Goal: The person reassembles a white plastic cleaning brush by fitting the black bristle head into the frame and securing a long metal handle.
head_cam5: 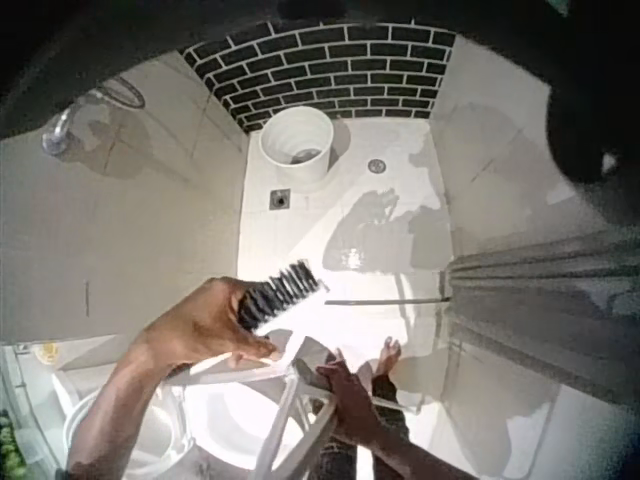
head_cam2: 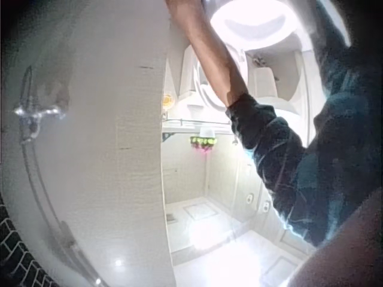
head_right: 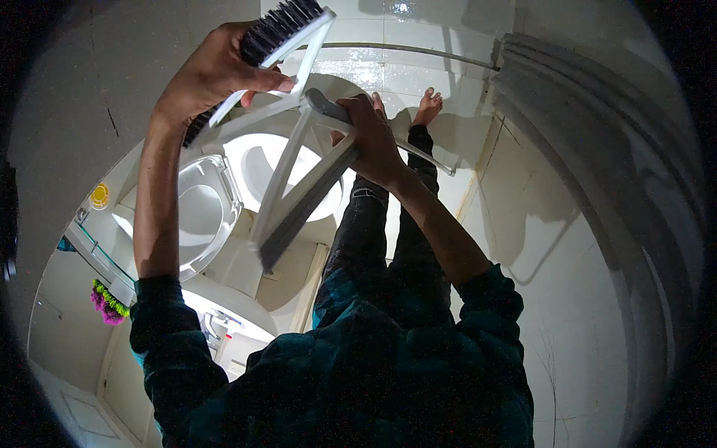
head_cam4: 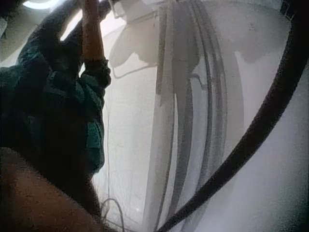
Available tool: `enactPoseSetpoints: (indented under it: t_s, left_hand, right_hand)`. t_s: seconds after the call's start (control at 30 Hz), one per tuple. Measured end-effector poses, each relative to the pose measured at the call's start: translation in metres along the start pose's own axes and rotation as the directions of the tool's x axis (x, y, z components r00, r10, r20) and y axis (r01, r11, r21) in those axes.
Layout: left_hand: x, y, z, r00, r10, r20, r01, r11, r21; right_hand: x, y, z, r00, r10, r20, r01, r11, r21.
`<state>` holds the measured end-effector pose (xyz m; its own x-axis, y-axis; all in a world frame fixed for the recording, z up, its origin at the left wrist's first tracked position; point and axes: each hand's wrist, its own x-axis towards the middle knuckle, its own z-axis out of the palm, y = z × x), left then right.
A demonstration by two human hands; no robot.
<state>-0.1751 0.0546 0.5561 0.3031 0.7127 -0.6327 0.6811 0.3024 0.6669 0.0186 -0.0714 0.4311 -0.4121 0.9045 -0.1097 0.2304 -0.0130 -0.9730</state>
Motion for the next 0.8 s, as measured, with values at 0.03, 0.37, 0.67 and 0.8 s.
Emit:
enactPoseSetpoints:
  t_s: [0.03, 0.37, 0.67, 0.8]
  left_hand:
    - [0.001, 0.001, -0.001, 0.999, 0.039, 0.038, -0.038, 0.999, -0.017]
    - [0.006, -0.008, -0.003, 0.961, 0.234, 0.151, -0.222, 0.971, -0.092]
    - [-0.001, -0.009, -0.014, 0.962, 0.229, 0.152, -0.211, 0.969, -0.124]
    - [-0.003, -0.01, -0.021, 0.972, 0.198, 0.129, -0.187, 0.978, -0.093]
  right_hand:
    - [-0.001, 0.004, 0.001, 1.0, 0.002, 0.0, -0.002, 1.0, 0.002]
    - [0.007, -0.001, -0.019, 0.864, 0.444, 0.237, -0.5, 0.701, 0.509]
    - [0.022, -0.017, -0.03, 0.833, 0.406, 0.376, -0.55, 0.682, 0.481]
    - [0.028, -0.016, -0.034, 0.817, 0.405, 0.409, -0.568, 0.689, 0.45]
